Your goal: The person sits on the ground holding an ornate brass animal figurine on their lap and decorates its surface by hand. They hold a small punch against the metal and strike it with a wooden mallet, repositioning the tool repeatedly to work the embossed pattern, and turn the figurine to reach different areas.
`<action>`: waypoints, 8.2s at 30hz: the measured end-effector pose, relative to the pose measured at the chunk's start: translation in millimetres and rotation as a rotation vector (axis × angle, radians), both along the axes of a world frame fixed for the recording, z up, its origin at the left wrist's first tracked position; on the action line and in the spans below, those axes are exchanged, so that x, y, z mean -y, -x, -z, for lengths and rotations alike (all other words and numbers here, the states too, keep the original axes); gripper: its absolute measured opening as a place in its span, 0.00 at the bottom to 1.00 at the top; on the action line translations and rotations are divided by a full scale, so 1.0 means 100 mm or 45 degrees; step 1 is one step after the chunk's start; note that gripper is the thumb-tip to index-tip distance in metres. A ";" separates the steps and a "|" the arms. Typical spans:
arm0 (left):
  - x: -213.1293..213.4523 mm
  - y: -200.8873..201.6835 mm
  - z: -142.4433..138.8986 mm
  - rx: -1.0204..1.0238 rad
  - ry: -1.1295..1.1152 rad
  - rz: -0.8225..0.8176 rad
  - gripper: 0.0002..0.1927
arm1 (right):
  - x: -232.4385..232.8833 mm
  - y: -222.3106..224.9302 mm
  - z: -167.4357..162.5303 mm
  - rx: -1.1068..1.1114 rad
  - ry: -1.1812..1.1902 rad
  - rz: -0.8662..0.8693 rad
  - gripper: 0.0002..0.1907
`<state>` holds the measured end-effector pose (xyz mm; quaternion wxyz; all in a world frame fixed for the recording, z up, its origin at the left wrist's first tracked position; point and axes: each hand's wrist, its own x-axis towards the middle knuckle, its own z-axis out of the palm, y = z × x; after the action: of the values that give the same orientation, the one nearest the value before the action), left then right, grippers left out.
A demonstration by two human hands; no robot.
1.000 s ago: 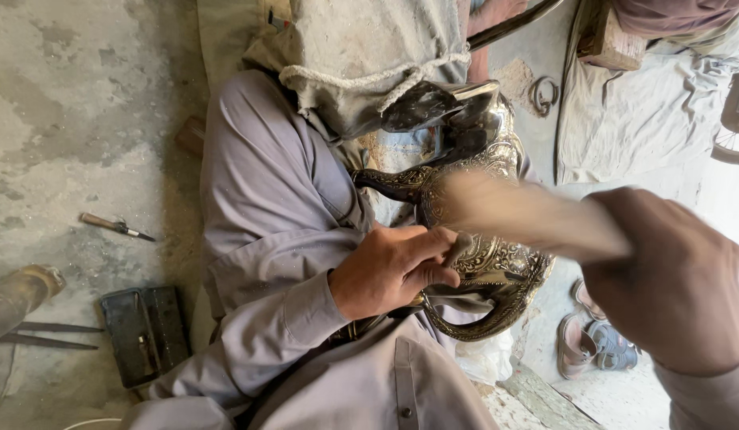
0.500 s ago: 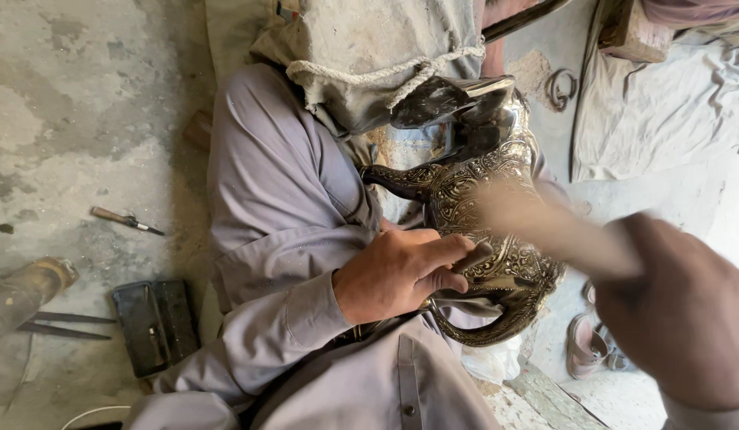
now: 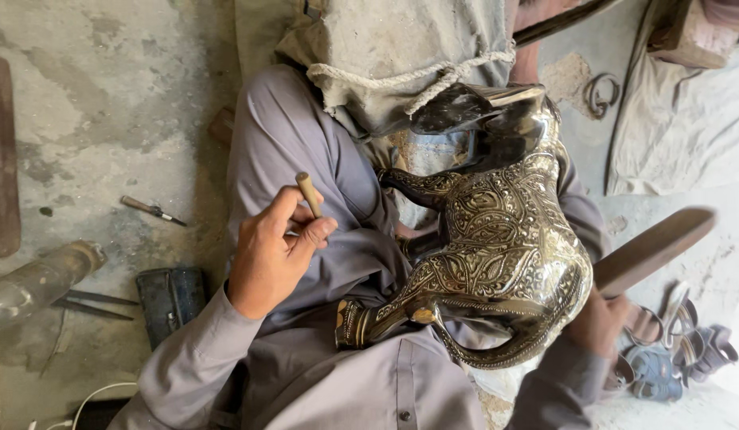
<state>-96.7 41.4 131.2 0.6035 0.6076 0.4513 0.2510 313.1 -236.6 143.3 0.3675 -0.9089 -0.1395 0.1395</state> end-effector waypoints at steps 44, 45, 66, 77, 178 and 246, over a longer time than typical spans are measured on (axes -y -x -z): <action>0.41 -2.02 -1.35 0.542 -0.472 1.138 0.17 | 0.05 0.79 -2.22 0.386 -0.001 -0.189 0.21; 0.43 -2.02 -1.37 0.556 -0.491 1.137 0.17 | 0.02 0.77 -2.28 0.441 -0.055 -0.256 0.25; 0.57 -2.00 -1.52 0.444 -0.597 1.197 0.13 | 0.36 0.61 -2.18 0.300 -0.135 -0.264 0.23; 0.60 -1.83 -1.35 0.519 -0.597 1.226 0.24 | 0.20 0.84 -2.32 0.910 0.429 -0.468 0.15; 0.51 -1.75 -1.30 0.565 -0.491 0.954 0.12 | -0.50 0.42 -2.70 1.138 0.870 -0.968 0.18; 0.53 -1.93 -1.54 0.521 -0.911 1.463 0.17 | 0.41 1.27 -2.02 0.593 -0.152 0.078 0.11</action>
<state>96.2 -11.6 285.5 0.4763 0.8514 -0.1735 0.1348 186.3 -277.4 345.7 0.3824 -0.8970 -0.2010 -0.0936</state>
